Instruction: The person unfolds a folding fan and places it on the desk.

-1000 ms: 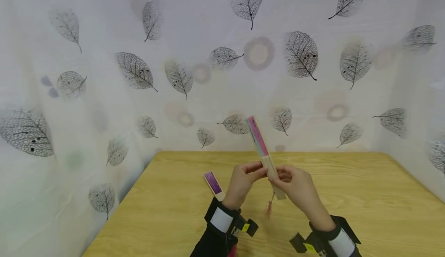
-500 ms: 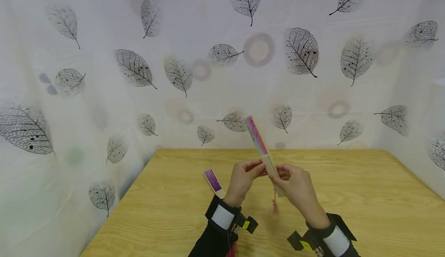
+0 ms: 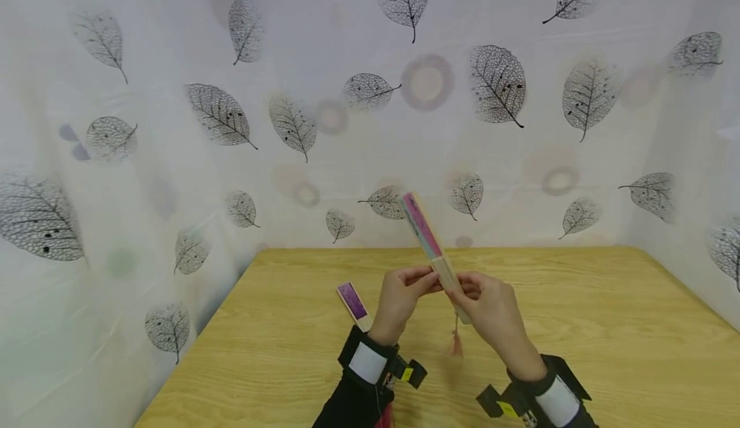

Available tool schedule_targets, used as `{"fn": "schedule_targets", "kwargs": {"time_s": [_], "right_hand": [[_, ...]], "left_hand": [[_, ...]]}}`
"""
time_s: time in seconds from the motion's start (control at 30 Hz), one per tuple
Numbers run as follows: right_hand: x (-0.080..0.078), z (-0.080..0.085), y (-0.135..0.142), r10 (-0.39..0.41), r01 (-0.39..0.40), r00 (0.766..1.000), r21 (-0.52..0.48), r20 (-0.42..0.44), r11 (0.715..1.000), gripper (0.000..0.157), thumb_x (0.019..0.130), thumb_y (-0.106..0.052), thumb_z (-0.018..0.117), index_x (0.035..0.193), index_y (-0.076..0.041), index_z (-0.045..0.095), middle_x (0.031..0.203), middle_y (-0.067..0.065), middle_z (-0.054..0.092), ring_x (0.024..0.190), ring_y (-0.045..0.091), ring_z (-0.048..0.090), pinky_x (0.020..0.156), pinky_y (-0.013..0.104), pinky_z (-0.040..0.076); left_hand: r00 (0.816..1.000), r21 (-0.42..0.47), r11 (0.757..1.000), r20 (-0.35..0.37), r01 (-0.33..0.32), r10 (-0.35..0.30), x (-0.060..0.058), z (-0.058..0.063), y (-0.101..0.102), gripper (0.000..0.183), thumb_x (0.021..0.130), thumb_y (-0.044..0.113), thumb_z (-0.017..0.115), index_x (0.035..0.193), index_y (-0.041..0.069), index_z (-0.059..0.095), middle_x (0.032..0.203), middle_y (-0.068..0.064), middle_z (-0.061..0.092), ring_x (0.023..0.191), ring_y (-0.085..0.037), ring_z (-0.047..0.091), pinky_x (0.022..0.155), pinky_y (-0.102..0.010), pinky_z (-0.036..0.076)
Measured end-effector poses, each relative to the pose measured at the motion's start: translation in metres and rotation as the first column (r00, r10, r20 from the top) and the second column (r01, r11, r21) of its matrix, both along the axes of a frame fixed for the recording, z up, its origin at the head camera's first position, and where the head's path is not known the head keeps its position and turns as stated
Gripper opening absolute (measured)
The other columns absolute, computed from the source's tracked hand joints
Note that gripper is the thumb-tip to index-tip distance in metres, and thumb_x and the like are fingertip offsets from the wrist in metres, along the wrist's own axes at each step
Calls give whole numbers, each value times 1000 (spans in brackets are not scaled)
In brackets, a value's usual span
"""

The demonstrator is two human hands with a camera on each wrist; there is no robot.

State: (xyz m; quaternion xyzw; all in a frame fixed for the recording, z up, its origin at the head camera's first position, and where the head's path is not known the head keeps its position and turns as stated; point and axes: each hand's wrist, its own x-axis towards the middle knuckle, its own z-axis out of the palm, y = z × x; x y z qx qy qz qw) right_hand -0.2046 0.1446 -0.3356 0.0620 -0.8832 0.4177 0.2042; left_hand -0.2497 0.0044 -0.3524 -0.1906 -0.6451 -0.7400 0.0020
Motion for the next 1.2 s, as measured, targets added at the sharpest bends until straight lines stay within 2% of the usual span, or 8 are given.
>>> {"fn": "schedule_targets", "kwargs": {"time_s": [0.4,0.6,1.2], "right_hand": [[0,-1,-1,-14,14,1000,10,-21,1000,28,77,-13,66,98,4,63,83,16,68,72,19,63,62,35,56],[1,-1,1,-28,30,998,24,-50,999,28,77,-15,66,97,4,64,81,16,68,72,20,64,61,36,56],[-3,0,4,-43,43,999,9,-10,999,32,76,-19,66,99,4,64,84,17,69,72,20,64,62,38,56]], "left_hand": [[1000,-10,1000,-8,-11,11,1,2,2,26,82,14,59,99,-6,64,94,-26,65,80,-21,64,83,-34,51],[1000,8,1000,-16,5,-4,1,1,3,27,82,12,59,99,-8,64,95,-28,64,81,-22,64,82,-34,52],[1000,10,1000,-20,3,-3,2,3,1,28,83,12,58,101,-9,62,96,-29,63,82,-23,63,84,-35,50]]}}
